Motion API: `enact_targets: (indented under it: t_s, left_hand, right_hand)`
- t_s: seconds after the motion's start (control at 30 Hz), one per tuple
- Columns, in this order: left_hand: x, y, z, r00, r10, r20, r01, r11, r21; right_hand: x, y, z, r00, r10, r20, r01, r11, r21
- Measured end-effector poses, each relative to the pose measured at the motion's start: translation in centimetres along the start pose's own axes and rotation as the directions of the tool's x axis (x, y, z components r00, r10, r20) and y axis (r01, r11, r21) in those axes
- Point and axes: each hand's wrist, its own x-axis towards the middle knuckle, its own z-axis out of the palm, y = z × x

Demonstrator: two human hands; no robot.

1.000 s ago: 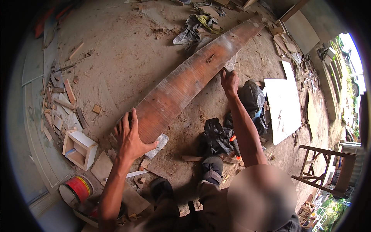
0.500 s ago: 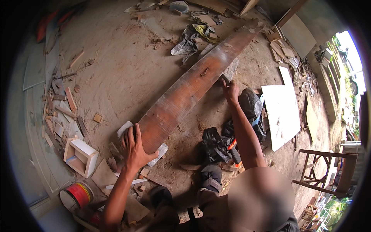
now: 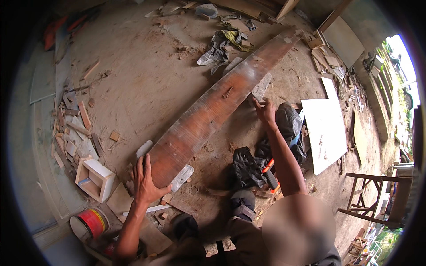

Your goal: The person hammers a long wooden plank, then uses a hand saw to cut it. The person also handles a smaller piece of wood and a stone block during the process.

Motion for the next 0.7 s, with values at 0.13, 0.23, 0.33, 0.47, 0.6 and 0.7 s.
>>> enact_targets:
  t_s: [0.13, 0.23, 0.33, 0.47, 0.6, 0.7]
  left_hand:
    - [-0.9, -1.0, 1.8, 0.998, 0.047, -0.042, -0.041, 0.992, 0.122]
    - [-0.9, -1.3, 1.5, 0.999, 0.047, -0.014, -0.045, 0.992, 0.118]
    - [-0.4, -1.1, 1.8, 0.996, 0.091, 0.006, -0.091, 0.984, 0.151]
    - [-0.6, -1.1, 0.9, 0.996, 0.076, 0.04, -0.082, 0.985, 0.15]
    - [-0.6, -0.4, -0.1, 0.997, 0.042, 0.066, -0.053, 0.984, 0.169]
    - [-0.2, 0.8, -1.2, 0.997, -0.001, 0.079, -0.013, 0.985, 0.17]
  right_hand:
    - [-1.3, -2.1, 0.8, 0.999, -0.021, -0.027, 0.023, 0.998, 0.066]
    - [-1.7, -2.8, 1.1, 0.992, 0.112, 0.052, -0.12, 0.977, 0.176]
    - [-0.1, -0.2, 0.9, 0.987, 0.159, -0.008, -0.156, 0.978, 0.141]
    - [1.5, -0.3, 0.6, 0.974, 0.223, 0.034, -0.225, 0.949, 0.222]
    - [2.1, -0.1, 0.1, 0.978, 0.191, 0.082, -0.205, 0.951, 0.232]
    - [2.3, -0.3, -0.2, 0.984, 0.145, 0.105, -0.171, 0.935, 0.31]
